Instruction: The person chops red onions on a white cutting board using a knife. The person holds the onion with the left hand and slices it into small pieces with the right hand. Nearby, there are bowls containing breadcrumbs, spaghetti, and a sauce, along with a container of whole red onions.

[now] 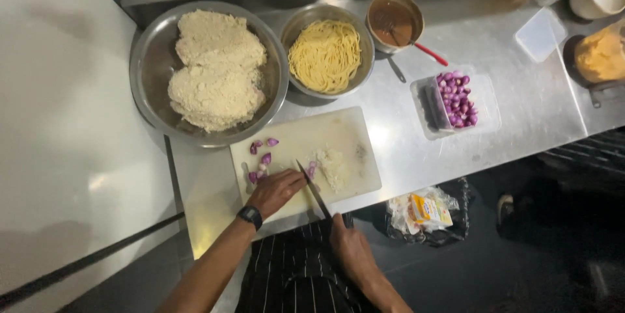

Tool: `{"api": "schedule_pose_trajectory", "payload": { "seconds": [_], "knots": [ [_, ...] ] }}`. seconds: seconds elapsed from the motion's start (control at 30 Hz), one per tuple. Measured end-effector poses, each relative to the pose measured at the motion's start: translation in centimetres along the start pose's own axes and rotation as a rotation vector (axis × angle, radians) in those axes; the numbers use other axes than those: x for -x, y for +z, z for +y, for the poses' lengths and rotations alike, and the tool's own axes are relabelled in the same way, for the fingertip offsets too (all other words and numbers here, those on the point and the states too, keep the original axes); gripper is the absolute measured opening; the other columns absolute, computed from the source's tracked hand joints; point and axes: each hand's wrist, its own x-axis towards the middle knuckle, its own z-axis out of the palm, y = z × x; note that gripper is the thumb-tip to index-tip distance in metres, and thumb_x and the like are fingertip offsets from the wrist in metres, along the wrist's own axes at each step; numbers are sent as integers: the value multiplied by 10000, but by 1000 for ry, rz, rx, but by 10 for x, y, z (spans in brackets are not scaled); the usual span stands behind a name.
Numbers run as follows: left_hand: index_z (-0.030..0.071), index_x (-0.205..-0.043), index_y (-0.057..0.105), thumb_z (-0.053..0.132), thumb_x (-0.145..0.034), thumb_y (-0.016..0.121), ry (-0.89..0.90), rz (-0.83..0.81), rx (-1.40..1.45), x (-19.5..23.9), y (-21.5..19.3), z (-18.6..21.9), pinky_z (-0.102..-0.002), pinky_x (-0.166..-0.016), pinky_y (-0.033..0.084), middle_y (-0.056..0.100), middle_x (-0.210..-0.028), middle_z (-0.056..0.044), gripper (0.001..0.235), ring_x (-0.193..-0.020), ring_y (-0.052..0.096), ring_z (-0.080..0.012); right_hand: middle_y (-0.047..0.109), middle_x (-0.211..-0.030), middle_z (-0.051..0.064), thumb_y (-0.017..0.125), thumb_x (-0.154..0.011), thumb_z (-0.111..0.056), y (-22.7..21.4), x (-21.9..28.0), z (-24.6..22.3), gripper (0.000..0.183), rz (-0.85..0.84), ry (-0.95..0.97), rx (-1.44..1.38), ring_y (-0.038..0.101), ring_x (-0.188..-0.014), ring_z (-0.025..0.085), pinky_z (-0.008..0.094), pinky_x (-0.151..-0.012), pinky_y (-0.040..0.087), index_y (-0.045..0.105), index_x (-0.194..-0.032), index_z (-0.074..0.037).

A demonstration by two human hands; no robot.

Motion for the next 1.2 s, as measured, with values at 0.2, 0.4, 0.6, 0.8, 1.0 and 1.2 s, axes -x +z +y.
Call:
{"api": "schedule_pose_trajectory", "payload": {
  "seconds": [0.2,0.4,0.6,0.8,1.0,1.2],
  "knots": [
    [48,-1220,731,-105,-785,814,240,88,-203,-8,-8,-7,-406,-692,632,719,-1203,-125,469,-1070,692,-304,545,-595,-5,495,-1078,-66,-28,-9,-17,120,3,-83,-103,463,-447,206,423,-429,356,454,-1188,-93],
    [197,-1171,726,389,-1058,490,-348,-153,259,-16,-35,17,-408,-796,539,758,-1225,29,325,-1069,716,-230,563,-583,117,506,-1015,-77,16,-29,1,213,27,16,-8,508,-462,389,534,-470,365,430,-1210,-116],
    [173,-1197,730,409,-1055,496,-386,-210,317,-16,-39,21,-413,-853,540,745,-1270,5,361,-1108,713,-234,636,-659,186,456,-1077,-182,-3,-15,-13,237,-68,97,-134,547,-540,484,578,-557,374,422,-1296,-98],
    [124,-1165,720,275,-1083,521,-157,-94,151,-9,-24,14,-435,-723,569,752,-1172,-44,262,-994,730,-264,578,-601,161,516,-1050,-115,-2,-8,1,245,-63,3,-179,459,-476,395,527,-526,302,419,-1275,-110],
    [40,-1137,742,-116,-805,789,279,69,-203,-10,-11,-9,-412,-679,630,717,-1175,-102,370,-1070,691,-291,510,-528,114,539,-1013,-66,1,-21,-2,183,84,-109,-94,397,-399,332,511,-440,286,420,-1149,-90],
    [107,-1312,705,-51,-868,727,174,146,-157,24,-35,48,-437,-1043,568,676,-1248,-106,472,-1159,649,-291,532,-1053,150,490,-1072,-338,-21,4,-29,346,108,138,205,637,-736,397,538,-508,538,386,-1363,-183]
  ]
}}
